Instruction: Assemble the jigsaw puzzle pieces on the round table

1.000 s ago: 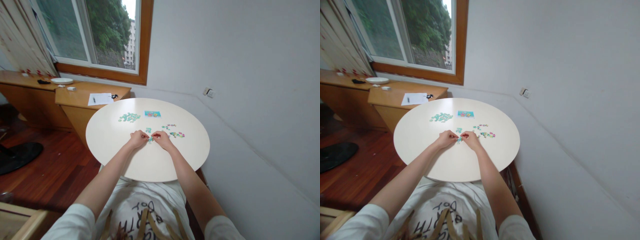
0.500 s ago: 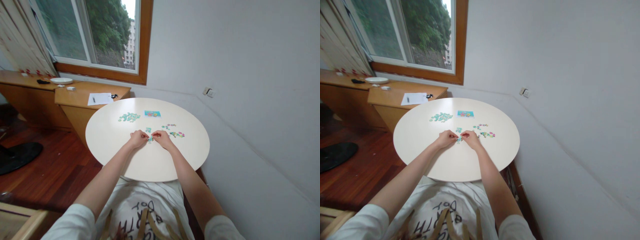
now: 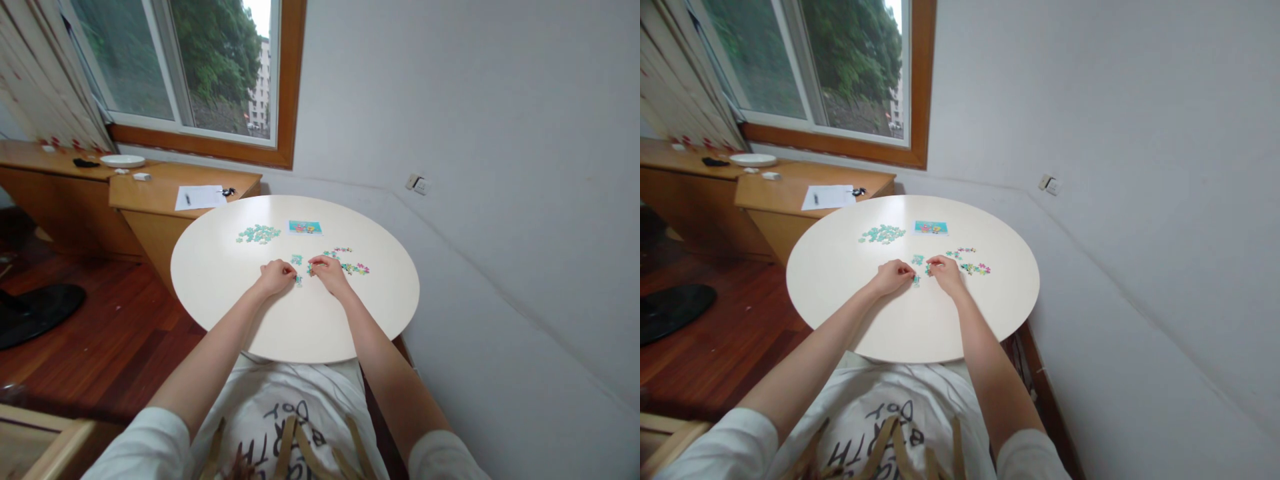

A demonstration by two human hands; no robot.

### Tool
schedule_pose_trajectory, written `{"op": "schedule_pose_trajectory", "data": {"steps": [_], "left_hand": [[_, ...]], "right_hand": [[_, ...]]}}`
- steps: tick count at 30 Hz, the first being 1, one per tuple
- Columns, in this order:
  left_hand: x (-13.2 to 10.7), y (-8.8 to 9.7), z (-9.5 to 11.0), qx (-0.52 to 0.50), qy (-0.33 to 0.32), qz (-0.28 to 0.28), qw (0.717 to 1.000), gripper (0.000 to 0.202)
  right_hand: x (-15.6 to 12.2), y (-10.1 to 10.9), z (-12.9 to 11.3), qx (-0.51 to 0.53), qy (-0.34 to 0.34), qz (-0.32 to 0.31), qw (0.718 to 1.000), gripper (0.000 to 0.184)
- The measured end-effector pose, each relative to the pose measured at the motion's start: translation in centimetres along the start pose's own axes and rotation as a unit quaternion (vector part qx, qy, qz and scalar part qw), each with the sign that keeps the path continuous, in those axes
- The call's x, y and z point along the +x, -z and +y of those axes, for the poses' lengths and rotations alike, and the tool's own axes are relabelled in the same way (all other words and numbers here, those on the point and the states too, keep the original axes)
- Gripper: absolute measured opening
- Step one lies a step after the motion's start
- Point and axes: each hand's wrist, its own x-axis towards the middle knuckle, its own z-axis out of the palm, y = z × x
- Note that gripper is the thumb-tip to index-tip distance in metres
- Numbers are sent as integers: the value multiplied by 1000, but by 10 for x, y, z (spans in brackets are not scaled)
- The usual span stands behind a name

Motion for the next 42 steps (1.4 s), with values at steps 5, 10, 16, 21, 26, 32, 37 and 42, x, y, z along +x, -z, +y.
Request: {"op": "schedule_pose_trajectory", "data": {"steps": [5,10,16,21,26,32,37,42], "left_hand": [[1,0,0,-15,2,8,1000,26],[0,0,1,-42,-3,45,998,28],[-2,-2,2,-83,-46,31,995,37],[-1,-5,-3,-114,-87,16,989,39],[4,-10,-9,-141,-104,35,984,36],[9,-12,-12,-184,-71,84,977,29],[9,-13,-13,-193,-107,61,973,31],[7,-12,-12,-185,-120,50,974,31]], "right_hand": [[-3,0,-6,41,-32,8,999,19],[-8,-5,-11,47,-33,-30,998,25],[-12,-10,-13,64,-34,-75,995,31],[-13,-11,-14,75,-42,-89,992,35],[-13,-11,-15,85,-51,-92,991,35],[-10,-9,-11,77,-44,-77,993,31],[-10,-10,-8,63,-39,-99,992,35],[-10,-11,-8,47,-38,-108,992,32]]}}
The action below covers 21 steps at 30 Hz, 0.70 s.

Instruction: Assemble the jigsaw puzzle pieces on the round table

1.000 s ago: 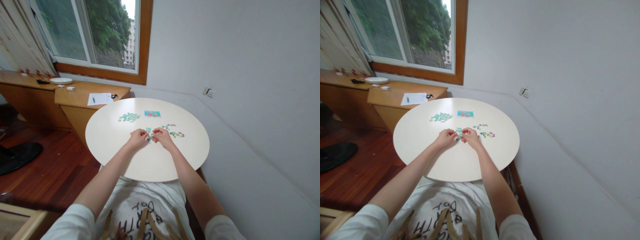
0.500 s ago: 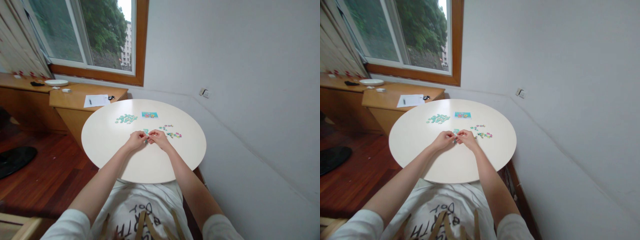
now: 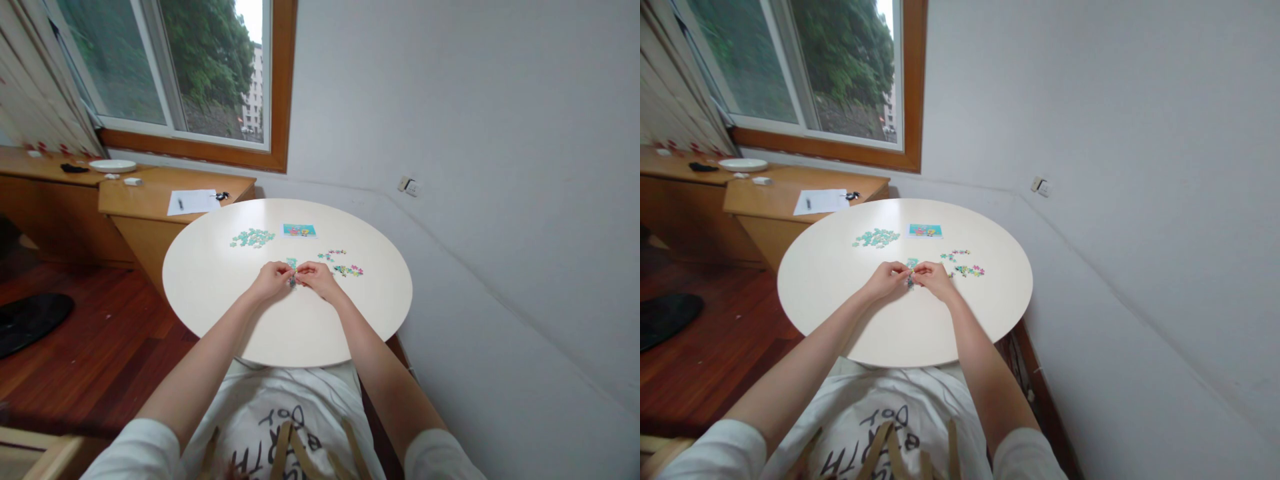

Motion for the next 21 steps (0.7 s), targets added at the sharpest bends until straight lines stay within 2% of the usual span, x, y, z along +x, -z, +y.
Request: {"op": "schedule_pose_trajectory", "data": {"steps": [3,8,10,15,21], "left_hand": [[-1,1,4,15,11,-4,1000,29],[-3,2,12,70,50,-3,996,23],[-5,2,14,98,60,-6,993,21],[-6,1,15,125,65,-6,990,27],[-6,2,16,149,45,-54,986,32]], "right_hand": [[2,1,1,-9,14,12,1000,30],[4,5,4,-59,48,71,995,22],[4,5,5,-91,53,70,992,20],[1,4,3,-184,51,76,979,13],[0,3,1,-242,40,95,965,14]]}}
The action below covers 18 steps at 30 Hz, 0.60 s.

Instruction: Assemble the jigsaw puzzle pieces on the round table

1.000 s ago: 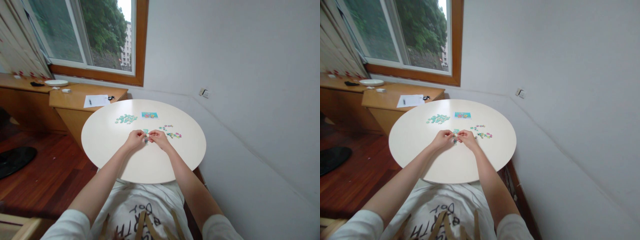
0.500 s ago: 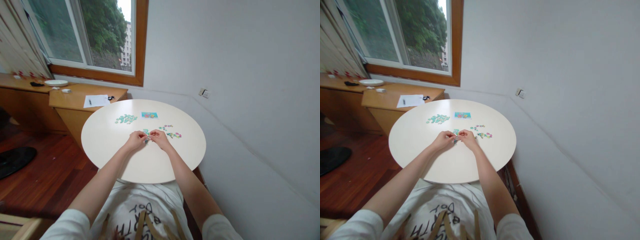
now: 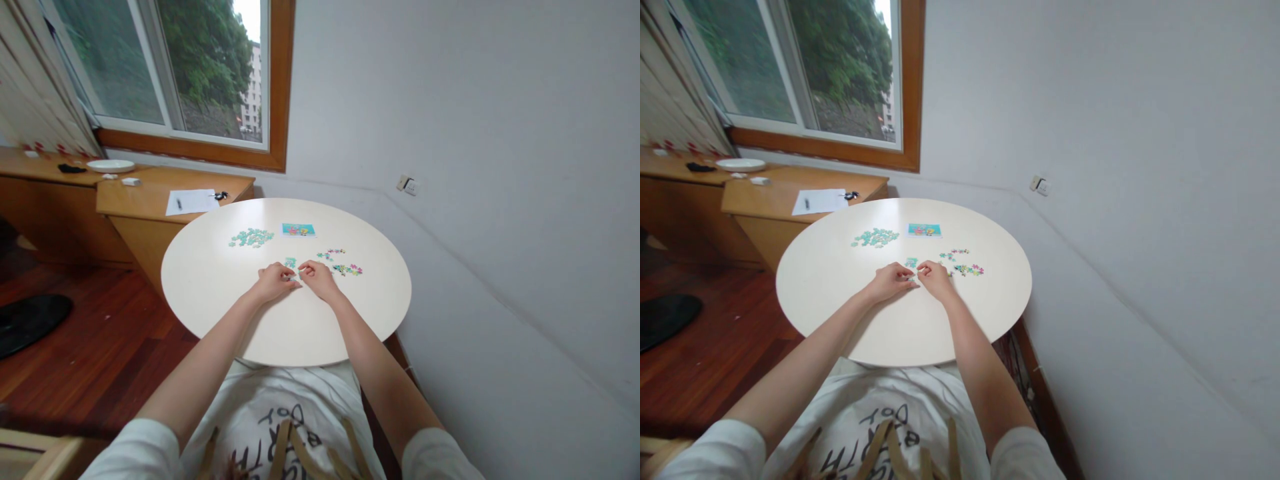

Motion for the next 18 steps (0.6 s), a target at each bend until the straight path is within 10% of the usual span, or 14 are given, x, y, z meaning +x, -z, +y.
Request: {"op": "schedule_pose_trajectory", "data": {"steps": [18], "left_hand": [[0,3,3,60,28,-17,998,27]], "right_hand": [[-3,2,-9,-85,2,-8,996,14]]}}
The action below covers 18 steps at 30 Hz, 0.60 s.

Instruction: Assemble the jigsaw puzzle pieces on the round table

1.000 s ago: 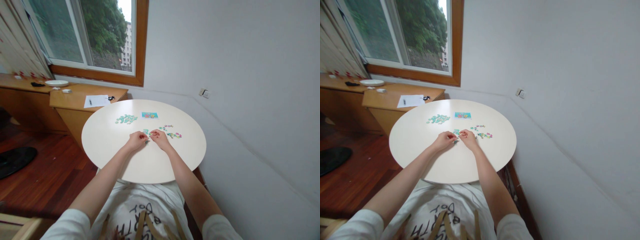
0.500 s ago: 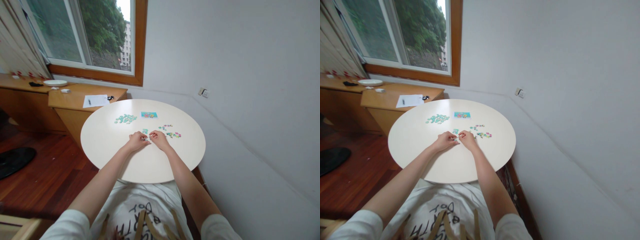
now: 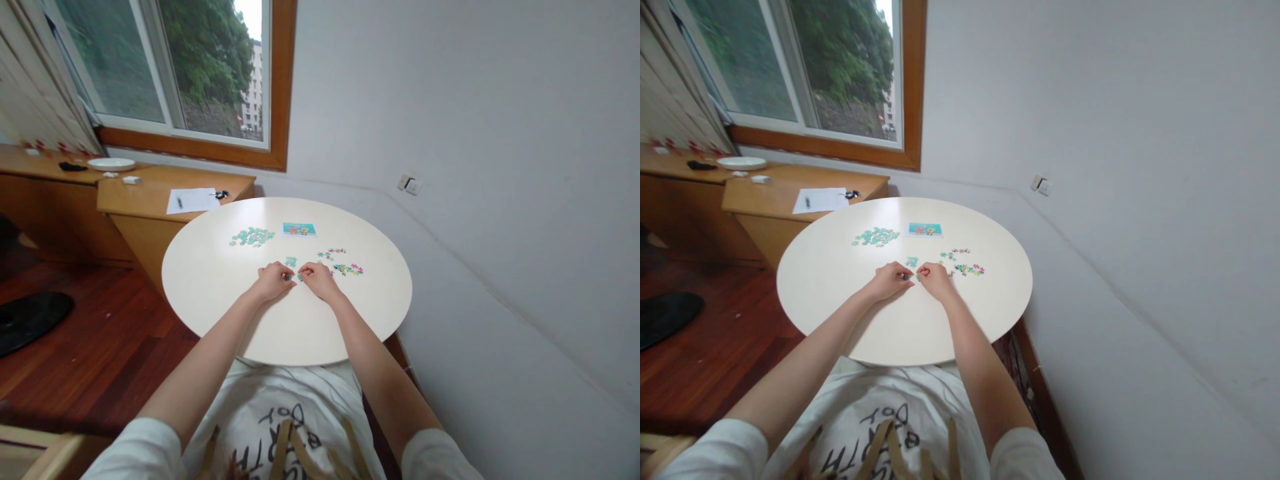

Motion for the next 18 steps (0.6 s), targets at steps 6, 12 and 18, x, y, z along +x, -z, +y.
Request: {"op": "schedule_pose_trajectory", "data": {"steps": [6,12,18], "left_hand": [[1,0,-2,-3,13,-1,1000,26],[-1,4,2,-7,14,-5,1000,26],[1,2,0,-12,18,-2,1000,26]], "right_hand": [[0,0,3,0,9,-23,1000,14],[-1,-1,6,4,28,-50,998,13],[4,3,12,17,13,56,998,16]]}}
